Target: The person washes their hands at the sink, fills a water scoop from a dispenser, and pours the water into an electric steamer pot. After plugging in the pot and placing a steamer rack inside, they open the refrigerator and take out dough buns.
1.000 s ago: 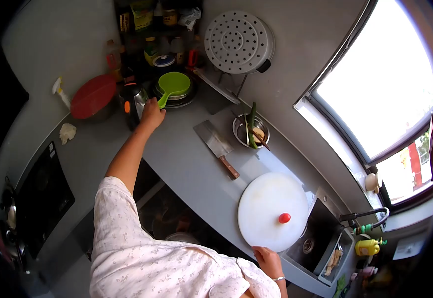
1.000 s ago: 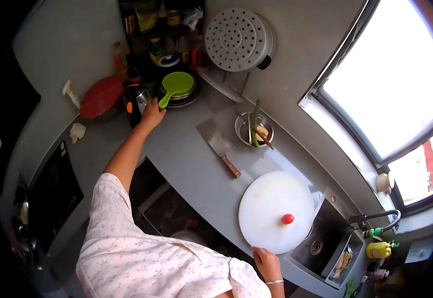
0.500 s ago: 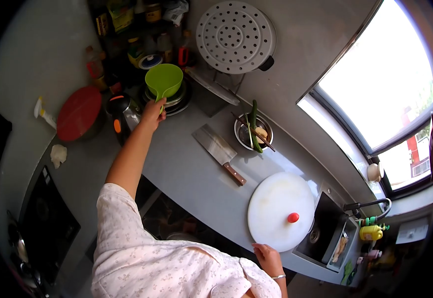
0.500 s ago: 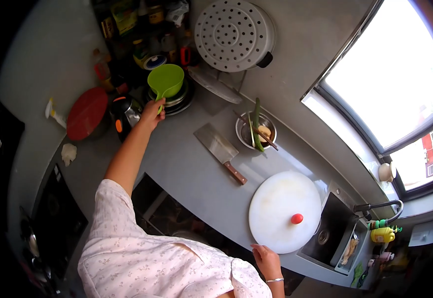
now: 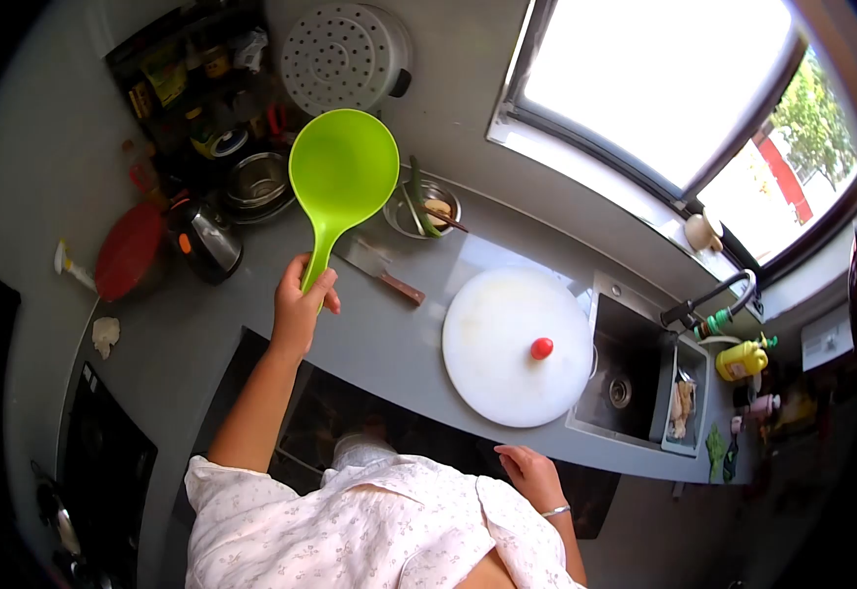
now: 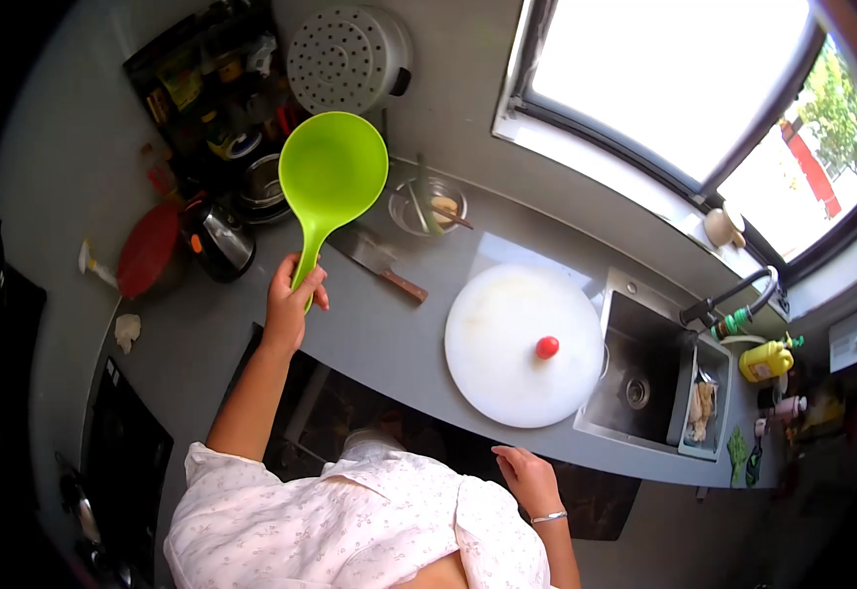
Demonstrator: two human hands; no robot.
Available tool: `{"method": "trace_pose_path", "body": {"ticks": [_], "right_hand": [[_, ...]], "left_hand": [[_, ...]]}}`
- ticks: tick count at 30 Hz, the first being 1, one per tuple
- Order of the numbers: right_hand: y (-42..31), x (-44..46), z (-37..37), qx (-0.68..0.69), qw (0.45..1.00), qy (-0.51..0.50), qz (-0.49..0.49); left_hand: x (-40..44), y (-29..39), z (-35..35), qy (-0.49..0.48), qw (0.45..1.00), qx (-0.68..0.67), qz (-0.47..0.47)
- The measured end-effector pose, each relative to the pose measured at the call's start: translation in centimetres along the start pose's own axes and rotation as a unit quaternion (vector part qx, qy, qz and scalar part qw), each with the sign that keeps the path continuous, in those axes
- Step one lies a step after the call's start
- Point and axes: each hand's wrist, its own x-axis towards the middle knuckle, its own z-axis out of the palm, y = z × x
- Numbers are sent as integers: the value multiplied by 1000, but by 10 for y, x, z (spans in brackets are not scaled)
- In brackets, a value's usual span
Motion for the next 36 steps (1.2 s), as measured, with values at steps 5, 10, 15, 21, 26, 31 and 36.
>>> {"method": "trace_pose_path", "body": {"ticks": [5,10,15,21,26,31,36], "right_hand": [[48,-81,-15,10,996,86,10],[96,-185,-14,53,981,164,91],[124,-267,-29,37,962,205,176],[144,-310,-38,54,940,232,243],[172,-311,-43,55,937,245,244],[208,-297,-87,41,938,215,269],[243,-274,-145,26,944,214,251]], "left_hand": [[-66,-4,105,-151,986,40,-57],[-113,-38,206,-194,796,447,360],[-154,-73,286,-246,804,420,342],[-194,-82,353,-365,902,73,-221],[-209,-111,387,-415,852,37,-317],[-216,-140,420,-452,833,24,-319],[-214,-160,460,-459,829,52,-316]]}}
